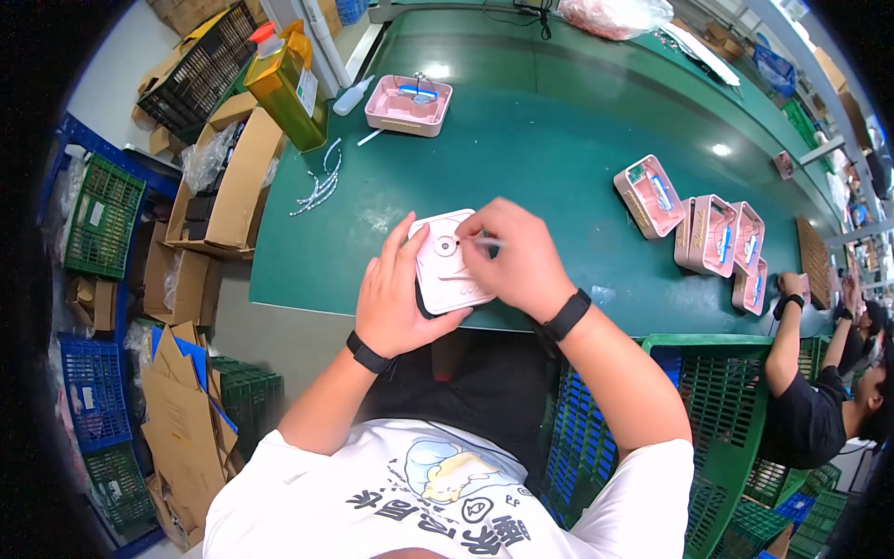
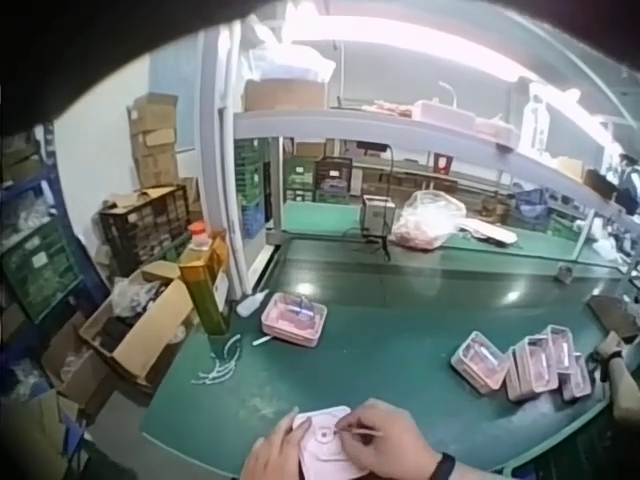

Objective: The person picks up a pink plastic casing and places it on the table to insert a white component and a small black part. They then thread a white wire through the assembly and place the completed unit into a green crate.

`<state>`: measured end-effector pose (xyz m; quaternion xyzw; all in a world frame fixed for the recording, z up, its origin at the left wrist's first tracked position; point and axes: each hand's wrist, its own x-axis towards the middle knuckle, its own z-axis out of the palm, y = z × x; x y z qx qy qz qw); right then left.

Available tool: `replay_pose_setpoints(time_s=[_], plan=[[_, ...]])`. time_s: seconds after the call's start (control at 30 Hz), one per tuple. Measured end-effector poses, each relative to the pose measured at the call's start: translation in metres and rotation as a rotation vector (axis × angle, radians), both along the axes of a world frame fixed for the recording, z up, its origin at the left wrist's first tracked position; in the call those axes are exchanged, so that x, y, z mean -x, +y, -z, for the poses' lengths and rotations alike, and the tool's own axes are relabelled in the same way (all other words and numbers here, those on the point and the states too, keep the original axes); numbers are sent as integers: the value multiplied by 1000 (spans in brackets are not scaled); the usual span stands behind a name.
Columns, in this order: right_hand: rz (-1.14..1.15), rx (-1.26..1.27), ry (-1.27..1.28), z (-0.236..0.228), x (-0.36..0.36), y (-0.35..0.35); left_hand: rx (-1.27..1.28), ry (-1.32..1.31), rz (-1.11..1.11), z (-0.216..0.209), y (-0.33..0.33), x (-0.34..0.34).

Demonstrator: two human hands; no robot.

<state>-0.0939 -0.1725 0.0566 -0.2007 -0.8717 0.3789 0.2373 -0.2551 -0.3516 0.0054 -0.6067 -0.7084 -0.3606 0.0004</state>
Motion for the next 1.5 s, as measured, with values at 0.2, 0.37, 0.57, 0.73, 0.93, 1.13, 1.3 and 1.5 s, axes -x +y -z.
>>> replay_pose_setpoints(time_s=[0.2,0.37,0.57,0.73,0.93,1.13,1.3,1.5], plan=[[34,302,-11,3,-3,9,25,-26,2,0,-3,-2],[66,384,-34,8,3,4,29,-15,1,0,-2,-2],[51,291,-27,-1,1,3,15,1,-7,0,0,-1],[151,300,-104,0,6,-5,2,18,-6,1,-1,-3],[88,214,7,11,8,-3,29,-6,1,-8,-2,0],[106,36,84,24,12,-10,48,-371,61,-8,12,23],[115,174,60,19,13,-10,-121,-242,-44,-18,47,39],[50,99,75,16,11,-7,-47,-324,28,-27,51,45]])
